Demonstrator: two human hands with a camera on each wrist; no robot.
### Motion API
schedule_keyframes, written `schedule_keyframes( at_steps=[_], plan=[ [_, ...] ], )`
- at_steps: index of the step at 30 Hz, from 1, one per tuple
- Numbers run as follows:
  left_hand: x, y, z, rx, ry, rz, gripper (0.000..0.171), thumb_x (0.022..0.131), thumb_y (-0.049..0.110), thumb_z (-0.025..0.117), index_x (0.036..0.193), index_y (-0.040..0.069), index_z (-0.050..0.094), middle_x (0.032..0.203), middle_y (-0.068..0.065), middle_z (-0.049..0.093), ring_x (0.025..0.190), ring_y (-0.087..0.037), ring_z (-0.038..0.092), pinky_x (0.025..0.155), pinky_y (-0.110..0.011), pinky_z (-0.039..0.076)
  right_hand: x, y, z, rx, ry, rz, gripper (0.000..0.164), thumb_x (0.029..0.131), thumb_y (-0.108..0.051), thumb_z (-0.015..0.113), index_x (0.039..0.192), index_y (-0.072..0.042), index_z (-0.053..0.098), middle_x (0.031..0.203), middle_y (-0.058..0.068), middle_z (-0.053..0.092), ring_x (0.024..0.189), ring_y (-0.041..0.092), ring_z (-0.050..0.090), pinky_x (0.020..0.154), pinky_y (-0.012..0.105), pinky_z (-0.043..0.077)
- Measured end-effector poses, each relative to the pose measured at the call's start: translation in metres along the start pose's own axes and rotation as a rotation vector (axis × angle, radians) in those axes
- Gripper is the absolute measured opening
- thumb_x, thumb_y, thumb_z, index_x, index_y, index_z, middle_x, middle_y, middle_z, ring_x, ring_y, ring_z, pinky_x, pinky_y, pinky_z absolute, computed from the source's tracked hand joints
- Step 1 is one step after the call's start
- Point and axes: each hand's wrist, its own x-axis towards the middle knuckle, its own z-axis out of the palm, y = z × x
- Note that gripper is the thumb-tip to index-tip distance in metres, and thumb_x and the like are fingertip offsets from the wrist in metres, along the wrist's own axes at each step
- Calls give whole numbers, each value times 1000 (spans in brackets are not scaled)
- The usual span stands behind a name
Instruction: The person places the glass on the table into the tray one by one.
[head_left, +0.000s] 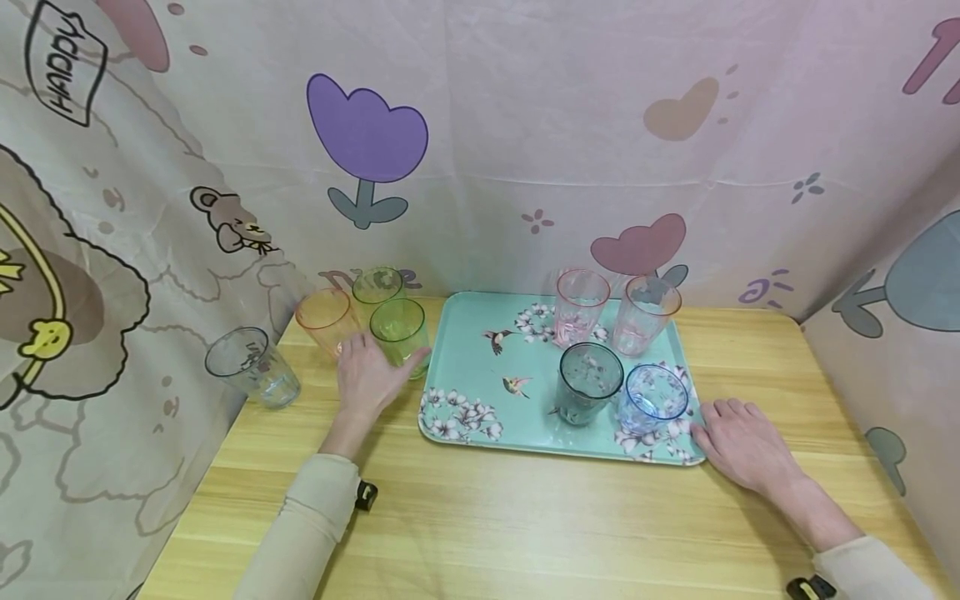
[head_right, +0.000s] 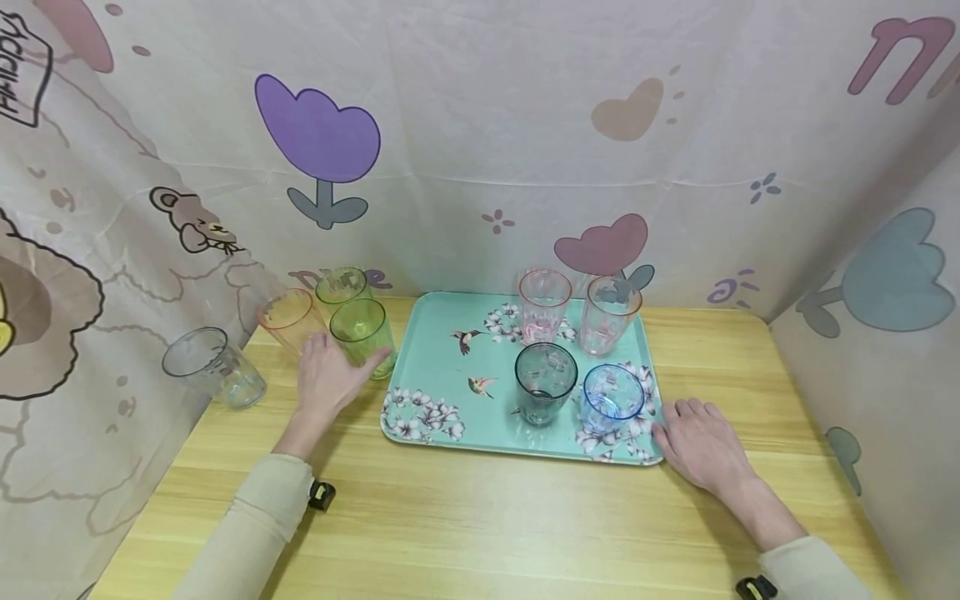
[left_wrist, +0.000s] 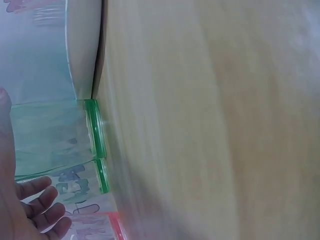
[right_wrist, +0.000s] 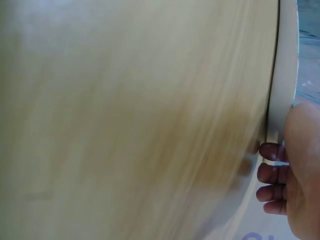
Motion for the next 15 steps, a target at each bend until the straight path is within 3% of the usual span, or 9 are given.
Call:
schedule_keyframes(
  at_steps=[5,15],
  plan=[
    [0,1,0,12,16,15,128,85,91,51,145,-21,43,129,-37,58,120,-50,51,115,-61,35,0,0,0,-2,3,0,23,100,-28,63,87,-11,55,82,6,60,84,31,61,77,49,46],
    [-1,0,0,48,52,42,120,86,90,50,133,-21,54,117,-33,61,107,-47,53,105,-57,38,0,-1,-2,-7,-6,1,23,101,-28,62,87,-12,55,82,6,59,84,30,60,77,49,46]
  ],
)
